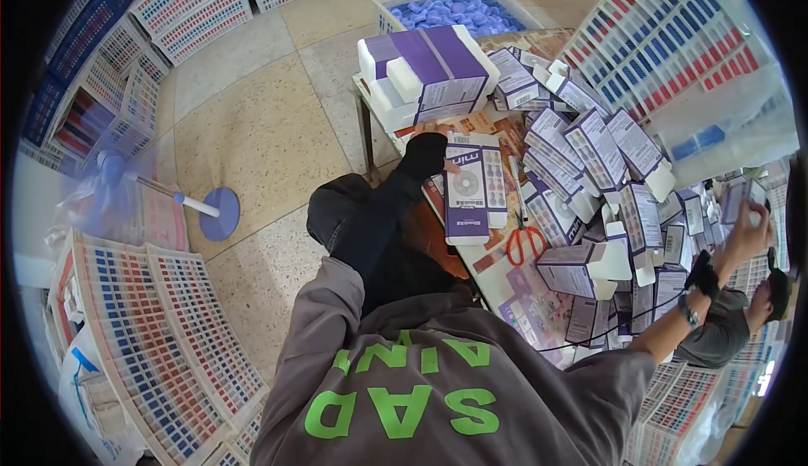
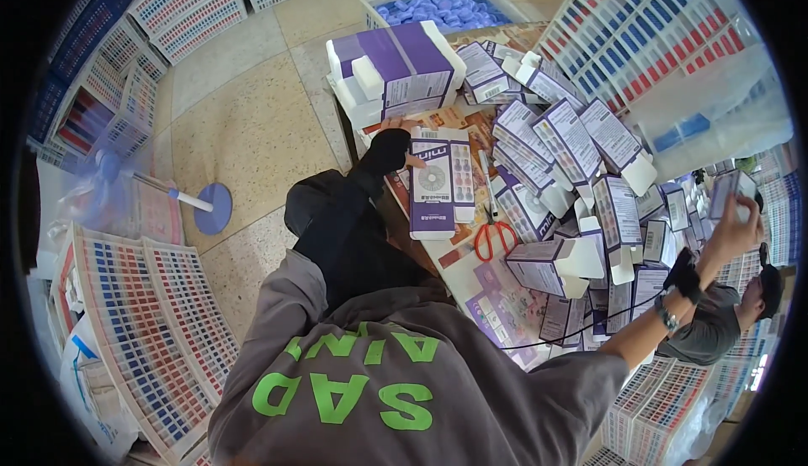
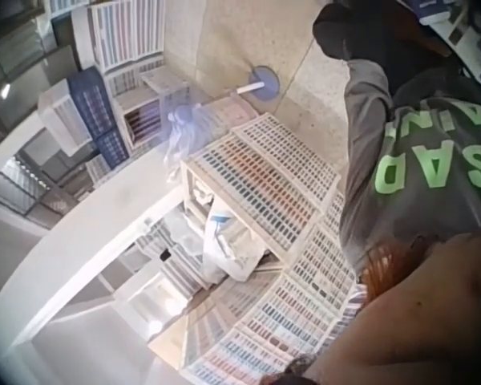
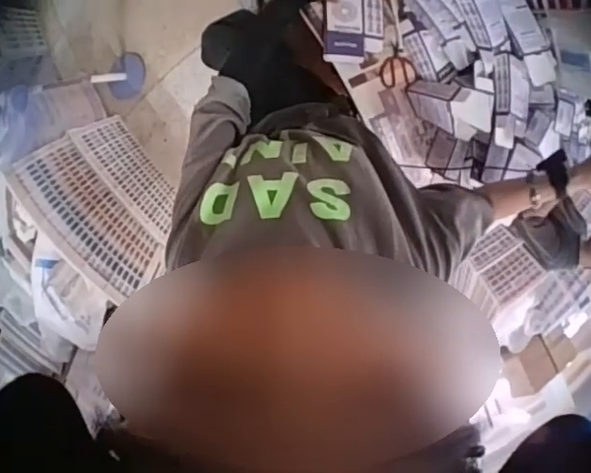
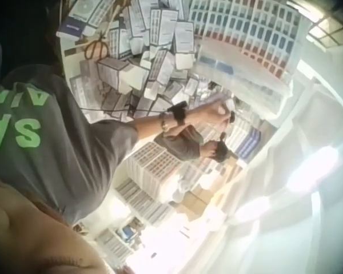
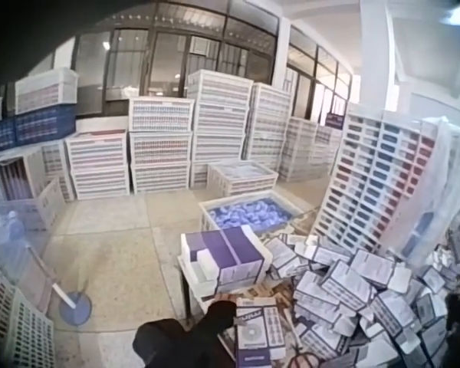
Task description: The person folds a purple and white box by hand, places a white insert inside, and sets it on a table. After repeating this, they use shears to cut the plastic band off a stack of flat boxes and then sort through them.
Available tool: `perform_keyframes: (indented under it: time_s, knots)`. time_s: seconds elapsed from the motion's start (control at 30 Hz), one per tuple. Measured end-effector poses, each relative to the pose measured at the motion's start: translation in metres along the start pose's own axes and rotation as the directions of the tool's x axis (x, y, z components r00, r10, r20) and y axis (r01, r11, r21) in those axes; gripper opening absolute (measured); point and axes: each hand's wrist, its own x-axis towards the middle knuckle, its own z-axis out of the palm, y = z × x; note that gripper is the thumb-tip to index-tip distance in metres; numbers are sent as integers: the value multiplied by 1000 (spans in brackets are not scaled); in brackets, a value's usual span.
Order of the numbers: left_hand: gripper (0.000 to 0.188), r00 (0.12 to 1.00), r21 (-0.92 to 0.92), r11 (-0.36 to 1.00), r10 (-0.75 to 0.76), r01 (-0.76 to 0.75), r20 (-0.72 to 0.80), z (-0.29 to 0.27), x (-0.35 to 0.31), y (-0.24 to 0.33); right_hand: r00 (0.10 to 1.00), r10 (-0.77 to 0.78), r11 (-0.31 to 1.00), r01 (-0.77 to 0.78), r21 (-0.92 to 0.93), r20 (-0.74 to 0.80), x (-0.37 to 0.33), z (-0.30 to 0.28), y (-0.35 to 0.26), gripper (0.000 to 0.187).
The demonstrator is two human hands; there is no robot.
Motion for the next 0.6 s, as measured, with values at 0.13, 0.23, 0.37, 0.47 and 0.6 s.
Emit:
perform_keyframes:
  time_s: [0.13, 0.23, 0.37, 0.47, 0.6]
  knots:
    - [83, 1000, -107, 994, 28, -29, -7, -8, -3, -8, 967, -113, 919, 15, 393, 227, 4, -5, -39, 21]
    - [58, 998, -347, 937, -53, 35, -42, -5, -4, -16, 956, 69, 643, -260, 721, 284, -29, -77, -113, 21]
    - [42, 979, -621, 783, -94, -41, -182, 30, -15, -36, 853, -128, 409, -419, 811, 506, -92, -147, -227, 36]
    - [34, 976, -684, 729, -132, -22, -172, 29, -13, -22, 594, -369, 426, -575, 698, 715, -123, -143, -302, 50]
    - [25, 928, -573, 820, -201, -17, -315, -3, -15, 16, 513, -521, 484, -480, 732, 682, -185, -68, -376, 108]
